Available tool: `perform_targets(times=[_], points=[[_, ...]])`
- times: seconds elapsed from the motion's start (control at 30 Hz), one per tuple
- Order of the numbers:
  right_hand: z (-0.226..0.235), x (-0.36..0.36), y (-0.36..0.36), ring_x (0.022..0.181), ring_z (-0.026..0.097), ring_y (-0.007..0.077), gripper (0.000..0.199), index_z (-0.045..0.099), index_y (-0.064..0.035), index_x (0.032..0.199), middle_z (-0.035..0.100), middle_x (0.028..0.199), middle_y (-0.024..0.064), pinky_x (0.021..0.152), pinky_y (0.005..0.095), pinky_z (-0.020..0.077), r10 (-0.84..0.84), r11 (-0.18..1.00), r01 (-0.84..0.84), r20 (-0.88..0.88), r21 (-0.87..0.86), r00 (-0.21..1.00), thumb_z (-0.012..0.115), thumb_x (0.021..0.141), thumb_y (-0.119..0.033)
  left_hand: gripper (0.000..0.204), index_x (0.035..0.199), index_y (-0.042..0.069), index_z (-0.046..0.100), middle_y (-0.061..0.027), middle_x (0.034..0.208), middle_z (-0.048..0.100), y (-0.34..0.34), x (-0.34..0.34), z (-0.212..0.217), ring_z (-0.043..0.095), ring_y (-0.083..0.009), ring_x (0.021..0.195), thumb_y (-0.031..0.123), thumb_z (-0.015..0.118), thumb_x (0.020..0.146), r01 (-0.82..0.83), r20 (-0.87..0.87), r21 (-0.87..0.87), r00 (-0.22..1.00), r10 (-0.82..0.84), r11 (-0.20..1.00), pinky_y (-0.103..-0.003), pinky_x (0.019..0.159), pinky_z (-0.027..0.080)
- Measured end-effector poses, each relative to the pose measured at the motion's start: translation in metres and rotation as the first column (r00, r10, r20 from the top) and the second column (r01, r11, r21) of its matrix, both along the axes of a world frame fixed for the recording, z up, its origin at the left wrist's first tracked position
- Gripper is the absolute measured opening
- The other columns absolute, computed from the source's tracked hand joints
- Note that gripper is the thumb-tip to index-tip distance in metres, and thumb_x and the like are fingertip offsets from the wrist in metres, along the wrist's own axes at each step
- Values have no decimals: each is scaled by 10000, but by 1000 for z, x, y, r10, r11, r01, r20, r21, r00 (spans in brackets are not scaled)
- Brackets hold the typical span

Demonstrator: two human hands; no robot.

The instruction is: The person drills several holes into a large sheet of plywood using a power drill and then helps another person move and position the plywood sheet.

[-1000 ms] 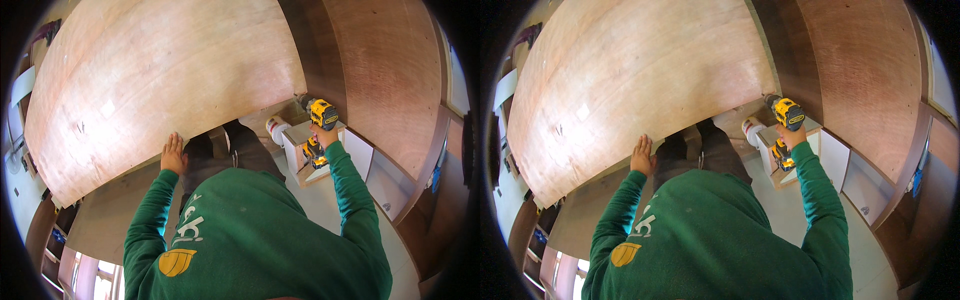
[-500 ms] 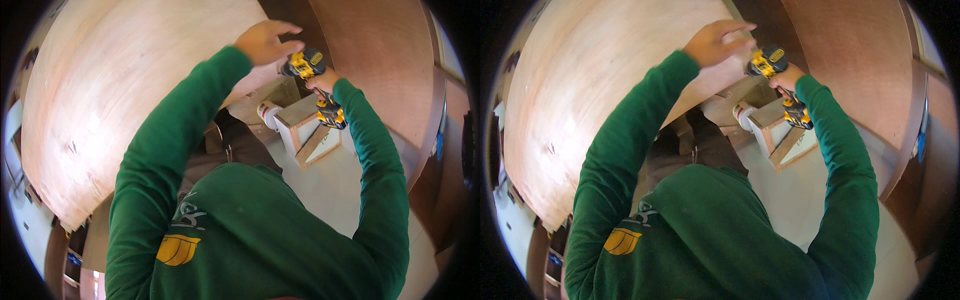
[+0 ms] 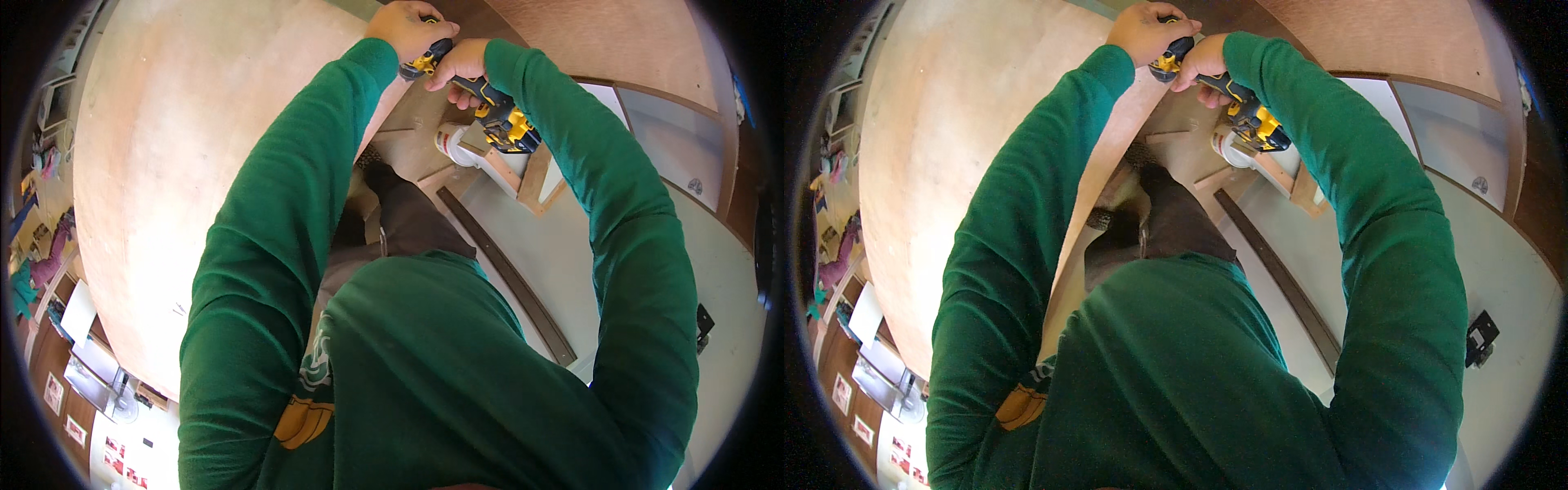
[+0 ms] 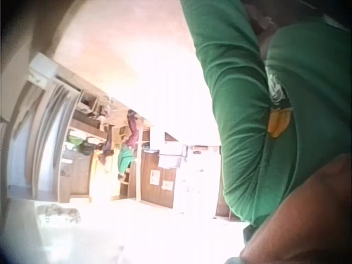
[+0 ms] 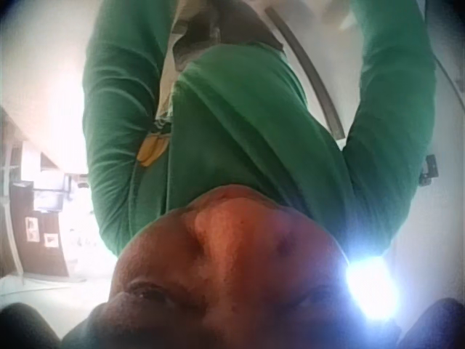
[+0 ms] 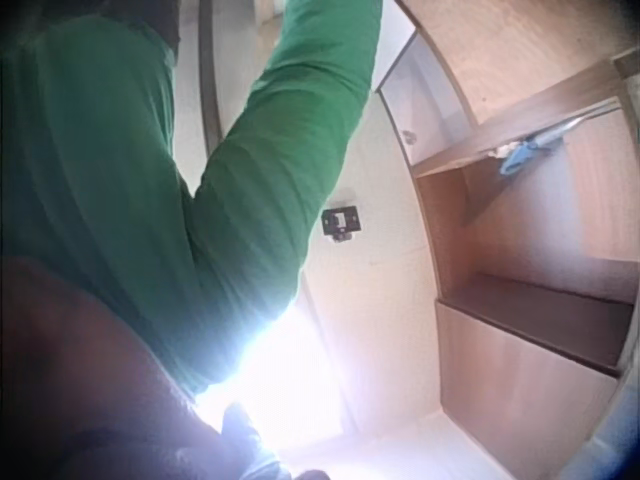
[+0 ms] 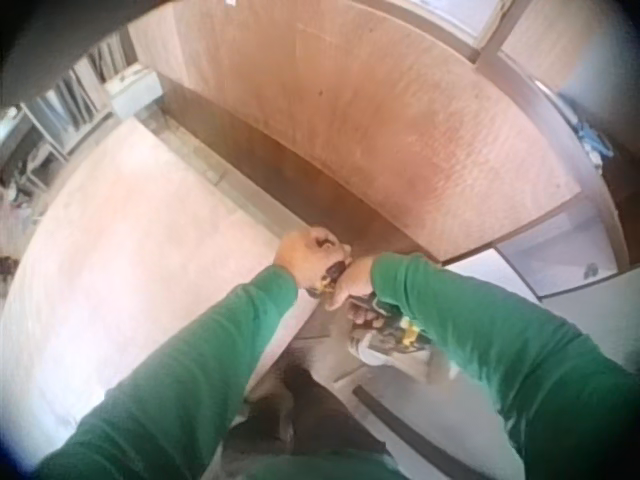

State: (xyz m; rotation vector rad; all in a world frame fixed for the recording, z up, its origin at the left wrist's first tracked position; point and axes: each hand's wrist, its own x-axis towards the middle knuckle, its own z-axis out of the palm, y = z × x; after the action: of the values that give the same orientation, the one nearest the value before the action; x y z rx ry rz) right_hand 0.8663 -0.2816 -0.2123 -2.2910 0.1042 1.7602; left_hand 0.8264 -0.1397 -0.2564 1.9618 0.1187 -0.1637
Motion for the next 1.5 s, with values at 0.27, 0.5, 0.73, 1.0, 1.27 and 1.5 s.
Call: perform_targets(times=[0.27,0.5,0.73,1.0,1.27,1.5], points=[[-13,0,0,581,608,186,330,614,-42,828,600,713,83,509,334,511,29,1000,-29,46,-7,999,794,743,-305,417,851,58,738,-99,764,697,-2,3,-32,653,-200,666,454,769,724,-72,81,-81,994,79,994,-322,676,527],[-2,-3,9,555,595,185,294,608,-42,794,592,693,76,494,337,505,53,999,-53,46,-6,998,775,750,-279,396,850,68,745,-107,783,696,5,2,-26,662,-203,695,445,769,731,-58,94,-56,994,63,997,-334,684,530],[-14,-5,5,539,588,180,297,618,-36,804,584,653,74,476,339,489,42,999,-42,52,3,998,759,751,-292,398,856,75,746,-116,779,695,6,-1,-27,666,-222,699,452,757,727,-47,81,-113,995,56,992,-348,679,533],[-64,-64,-53,614,653,149,236,603,-17,891,654,711,98,515,323,523,-73,973,28,195,228,978,736,741,-141,289,769,77,711,-122,793,687,-29,-60,-20,662,-301,716,366,713,768,41,366,70,928,-64,997,-411,656,523],[-99,-103,-110,1019,627,194,374,586,-42,1159,645,1105,91,835,346,517,52,863,-320,561,392,826,699,838,-198,201,708,88,705,-107,700,621,-83,-98,-20,629,-329,733,251,646,605,-136,401,89,912,89,987,-460,781,485],[-55,-107,-51,611,621,204,146,609,-72,958,624,734,81,554,362,528,-707,601,669,-98,437,700,645,890,-196,260,781,74,740,-166,824,700,-34,-34,7,677,-336,809,234,650,597,297,95,42,949,-299,954,-448,698,524]])
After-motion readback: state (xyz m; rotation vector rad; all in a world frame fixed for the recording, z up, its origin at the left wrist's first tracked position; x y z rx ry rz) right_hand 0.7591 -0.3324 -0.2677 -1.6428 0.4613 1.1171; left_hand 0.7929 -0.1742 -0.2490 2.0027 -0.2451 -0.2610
